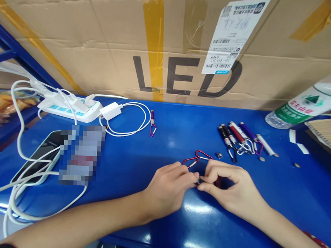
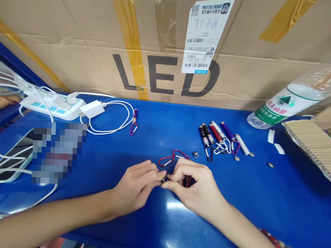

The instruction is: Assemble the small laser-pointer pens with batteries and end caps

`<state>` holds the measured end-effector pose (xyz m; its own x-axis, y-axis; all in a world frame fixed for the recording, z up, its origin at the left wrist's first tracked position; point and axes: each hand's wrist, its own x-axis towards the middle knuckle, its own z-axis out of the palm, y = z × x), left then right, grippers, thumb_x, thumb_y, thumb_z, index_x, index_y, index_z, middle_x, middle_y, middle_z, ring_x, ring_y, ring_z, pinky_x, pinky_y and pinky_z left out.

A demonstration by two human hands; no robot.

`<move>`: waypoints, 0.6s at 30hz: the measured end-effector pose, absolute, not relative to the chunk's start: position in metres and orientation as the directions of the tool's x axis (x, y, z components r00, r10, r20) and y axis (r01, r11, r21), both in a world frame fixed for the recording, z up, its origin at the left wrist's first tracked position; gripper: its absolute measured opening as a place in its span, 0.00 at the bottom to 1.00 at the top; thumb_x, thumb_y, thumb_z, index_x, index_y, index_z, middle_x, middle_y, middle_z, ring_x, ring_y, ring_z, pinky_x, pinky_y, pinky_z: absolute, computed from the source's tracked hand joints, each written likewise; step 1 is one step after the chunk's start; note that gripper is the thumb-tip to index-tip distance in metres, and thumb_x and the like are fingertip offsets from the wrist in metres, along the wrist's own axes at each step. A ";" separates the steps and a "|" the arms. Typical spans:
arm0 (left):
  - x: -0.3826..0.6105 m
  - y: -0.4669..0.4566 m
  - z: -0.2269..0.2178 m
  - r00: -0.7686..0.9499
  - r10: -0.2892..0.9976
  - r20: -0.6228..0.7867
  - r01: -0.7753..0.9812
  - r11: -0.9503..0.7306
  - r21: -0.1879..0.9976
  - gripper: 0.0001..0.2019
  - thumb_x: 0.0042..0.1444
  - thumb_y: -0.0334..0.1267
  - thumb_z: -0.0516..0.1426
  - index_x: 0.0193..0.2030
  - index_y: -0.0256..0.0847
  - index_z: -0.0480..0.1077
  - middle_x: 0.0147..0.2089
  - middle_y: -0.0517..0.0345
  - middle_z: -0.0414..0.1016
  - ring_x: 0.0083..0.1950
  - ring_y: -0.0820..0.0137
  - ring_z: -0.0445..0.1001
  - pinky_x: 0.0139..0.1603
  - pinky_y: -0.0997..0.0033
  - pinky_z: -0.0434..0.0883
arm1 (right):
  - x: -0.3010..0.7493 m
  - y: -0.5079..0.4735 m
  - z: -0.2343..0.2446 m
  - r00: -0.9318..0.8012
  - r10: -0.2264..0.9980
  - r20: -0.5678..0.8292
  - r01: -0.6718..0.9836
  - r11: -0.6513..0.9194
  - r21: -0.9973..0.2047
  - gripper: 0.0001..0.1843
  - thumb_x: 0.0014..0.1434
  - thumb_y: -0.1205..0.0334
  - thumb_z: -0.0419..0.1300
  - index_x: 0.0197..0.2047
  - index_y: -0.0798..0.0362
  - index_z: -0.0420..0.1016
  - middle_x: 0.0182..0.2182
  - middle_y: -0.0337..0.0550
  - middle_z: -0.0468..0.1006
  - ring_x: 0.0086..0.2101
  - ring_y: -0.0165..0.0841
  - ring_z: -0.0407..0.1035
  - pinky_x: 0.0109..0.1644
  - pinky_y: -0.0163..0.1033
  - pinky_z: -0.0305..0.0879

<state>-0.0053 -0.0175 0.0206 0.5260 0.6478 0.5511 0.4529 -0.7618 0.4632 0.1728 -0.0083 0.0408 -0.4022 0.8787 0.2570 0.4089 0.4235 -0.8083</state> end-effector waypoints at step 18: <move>-0.005 -0.020 0.017 0.462 0.701 0.544 0.445 -0.714 0.541 0.10 0.64 0.31 0.47 0.38 0.34 0.68 0.30 0.54 0.74 0.28 0.71 0.66 0.31 0.71 0.69 | 0.173 -0.007 0.042 -0.354 0.931 0.092 0.435 0.251 -0.865 0.20 0.52 0.55 0.61 0.15 0.53 0.61 0.16 0.35 0.64 0.18 0.26 0.57 0.20 0.32 0.57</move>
